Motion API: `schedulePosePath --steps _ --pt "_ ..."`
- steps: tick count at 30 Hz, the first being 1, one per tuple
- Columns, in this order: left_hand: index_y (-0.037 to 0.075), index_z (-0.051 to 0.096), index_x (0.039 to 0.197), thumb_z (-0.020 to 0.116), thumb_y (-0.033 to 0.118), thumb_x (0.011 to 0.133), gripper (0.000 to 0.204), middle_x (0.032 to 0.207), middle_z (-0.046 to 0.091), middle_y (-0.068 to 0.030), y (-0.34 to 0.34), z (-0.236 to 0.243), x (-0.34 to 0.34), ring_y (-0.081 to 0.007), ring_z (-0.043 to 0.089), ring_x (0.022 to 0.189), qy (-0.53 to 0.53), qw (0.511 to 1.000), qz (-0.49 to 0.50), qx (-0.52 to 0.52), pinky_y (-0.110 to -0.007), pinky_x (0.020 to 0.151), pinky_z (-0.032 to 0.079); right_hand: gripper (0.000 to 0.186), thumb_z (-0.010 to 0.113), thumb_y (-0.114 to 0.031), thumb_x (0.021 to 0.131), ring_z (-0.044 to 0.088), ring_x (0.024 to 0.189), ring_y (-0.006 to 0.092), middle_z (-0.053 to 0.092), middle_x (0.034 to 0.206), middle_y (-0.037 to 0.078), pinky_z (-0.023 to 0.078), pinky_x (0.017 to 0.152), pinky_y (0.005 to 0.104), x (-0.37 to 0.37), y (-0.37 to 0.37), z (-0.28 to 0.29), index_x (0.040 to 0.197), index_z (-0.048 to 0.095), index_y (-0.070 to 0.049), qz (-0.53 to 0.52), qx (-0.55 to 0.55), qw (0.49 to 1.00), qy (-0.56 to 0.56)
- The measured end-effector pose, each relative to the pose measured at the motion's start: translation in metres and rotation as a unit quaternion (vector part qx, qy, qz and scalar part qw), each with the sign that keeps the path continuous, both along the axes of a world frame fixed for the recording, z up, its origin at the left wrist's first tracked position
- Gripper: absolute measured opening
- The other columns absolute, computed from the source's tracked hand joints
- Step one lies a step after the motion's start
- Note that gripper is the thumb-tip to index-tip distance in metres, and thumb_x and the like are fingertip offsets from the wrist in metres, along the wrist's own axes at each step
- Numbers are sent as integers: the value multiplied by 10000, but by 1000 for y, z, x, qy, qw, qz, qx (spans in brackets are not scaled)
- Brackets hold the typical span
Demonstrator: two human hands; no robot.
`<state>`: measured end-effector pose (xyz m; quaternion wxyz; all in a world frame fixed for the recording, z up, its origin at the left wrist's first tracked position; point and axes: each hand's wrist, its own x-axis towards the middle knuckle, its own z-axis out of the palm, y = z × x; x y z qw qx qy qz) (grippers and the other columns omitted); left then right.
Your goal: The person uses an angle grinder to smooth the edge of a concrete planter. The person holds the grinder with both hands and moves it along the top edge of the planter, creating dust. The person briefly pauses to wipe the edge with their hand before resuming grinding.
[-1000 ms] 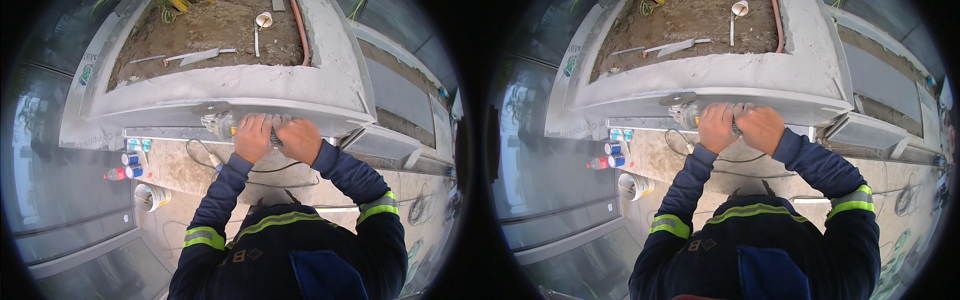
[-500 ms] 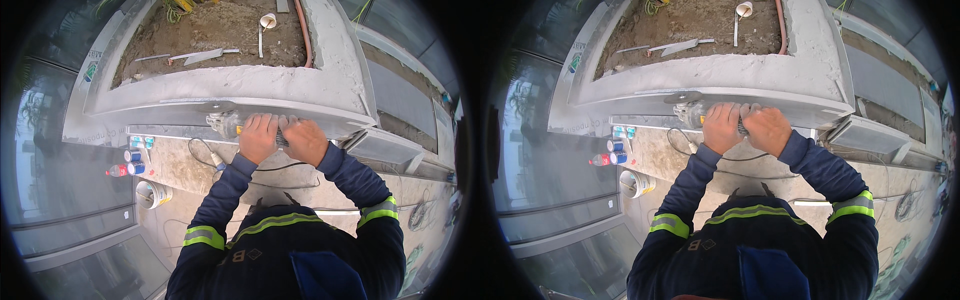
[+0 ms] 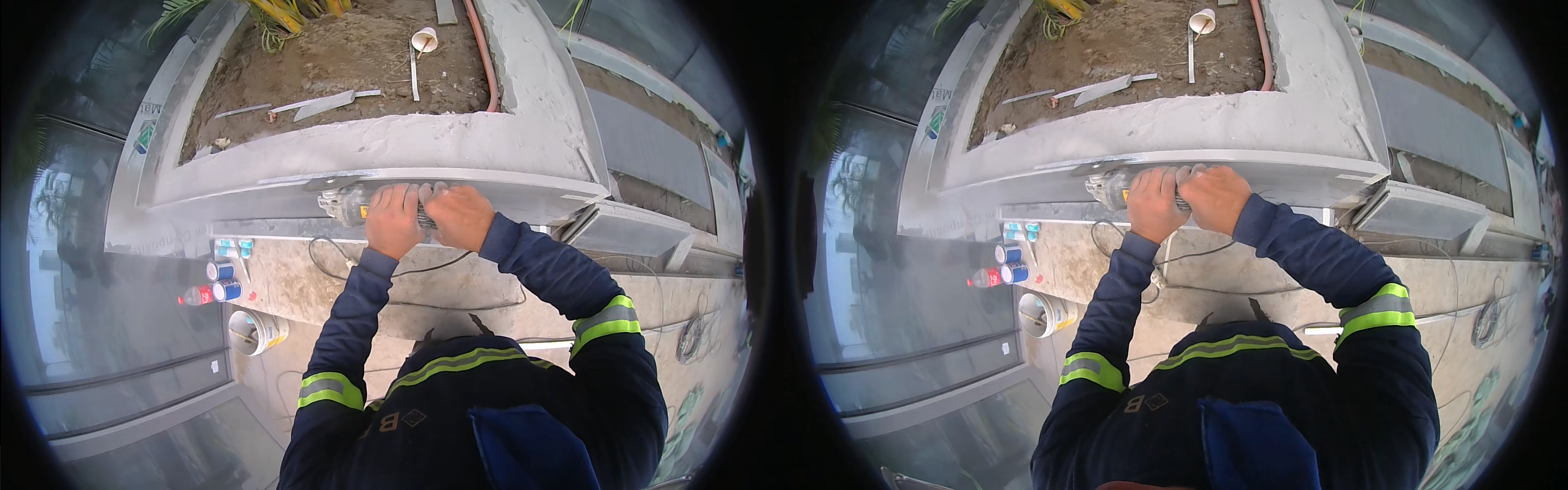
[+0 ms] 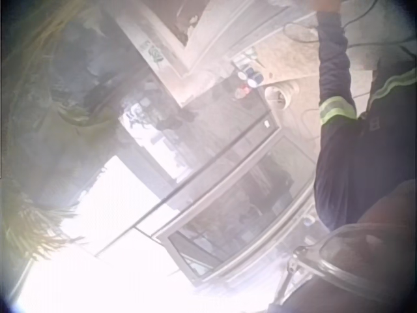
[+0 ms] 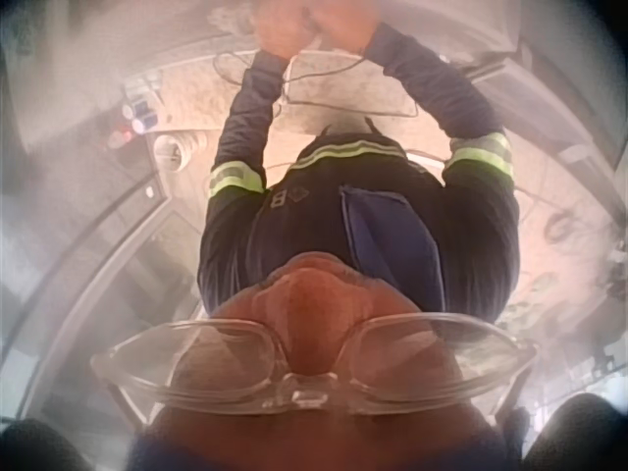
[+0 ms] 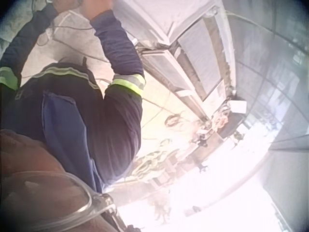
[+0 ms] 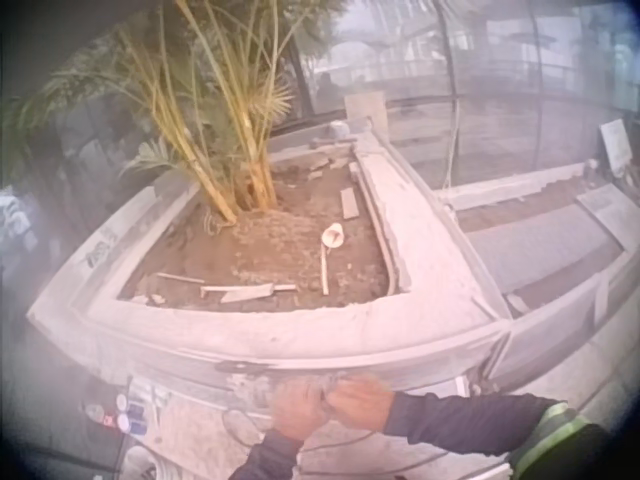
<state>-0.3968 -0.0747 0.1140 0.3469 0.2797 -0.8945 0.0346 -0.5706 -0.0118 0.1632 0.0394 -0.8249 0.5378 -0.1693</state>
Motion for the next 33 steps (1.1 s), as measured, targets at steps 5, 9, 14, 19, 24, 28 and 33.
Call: schedulePosePath --steps 5,9,14,19,24,28,33 --pt "39 650 1092 759 104 684 427 1013 650 -104 25 9 -17 -316 653 942 18 1000 -16 0 -440 879 525 281 674 -24 746 725 753 383 690 839 234 591 674 439 -12 30 16 998 622 87 -34 15 999 24" --pt "22 646 1119 709 81 713 415 1036 636 -109 39 16 -28 -310 641 951 15 1000 -23 7 -443 937 527 284 678 -22 736 727 735 388 686 834 234 593 659 451 -23 44 30 989 618 91 -37 30 999 21" --pt "35 651 1101 736 100 698 416 1030 646 -109 30 8 -22 -318 648 940 15 1000 -14 9 -441 903 525 282 676 -18 733 728 741 390 686 820 234 593 658 454 -17 33 19 984 616 96 -29 10 999 12" --pt "54 662 1087 790 131 656 457 1013 663 -108 1 -3 -2 -333 664 925 9 1000 3 -1 -437 828 523 283 680 -25 737 730 770 376 686 800 222 587 680 453 -1 4 5 988 621 92 -4 -8 1000 3" --pt "50 658 1103 803 144 642 492 1016 659 -105 7 -1 -7 -332 658 927 7 1000 -2 -14 -436 837 524 290 679 -26 738 734 790 370 688 815 212 585 689 452 -5 12 10 999 619 88 -18 12 1000 14" --pt "25 639 1111 715 78 706 416 1040 625 -115 36 18 -25 -325 638 963 10 999 -26 16 -449 935 524 284 673 -19 736 734 782 371 687 824 212 582 681 448 -19 40 25 997 617 77 -42 9 999 28" --pt "20 642 1106 712 70 707 408 1044 627 -116 40 16 -28 -324 636 960 18 999 -26 12 -450 942 525 314 674 -18 734 735 775 365 689 830 218 586 674 439 -21 46 27 1025 616 85 -49 24 998 31"
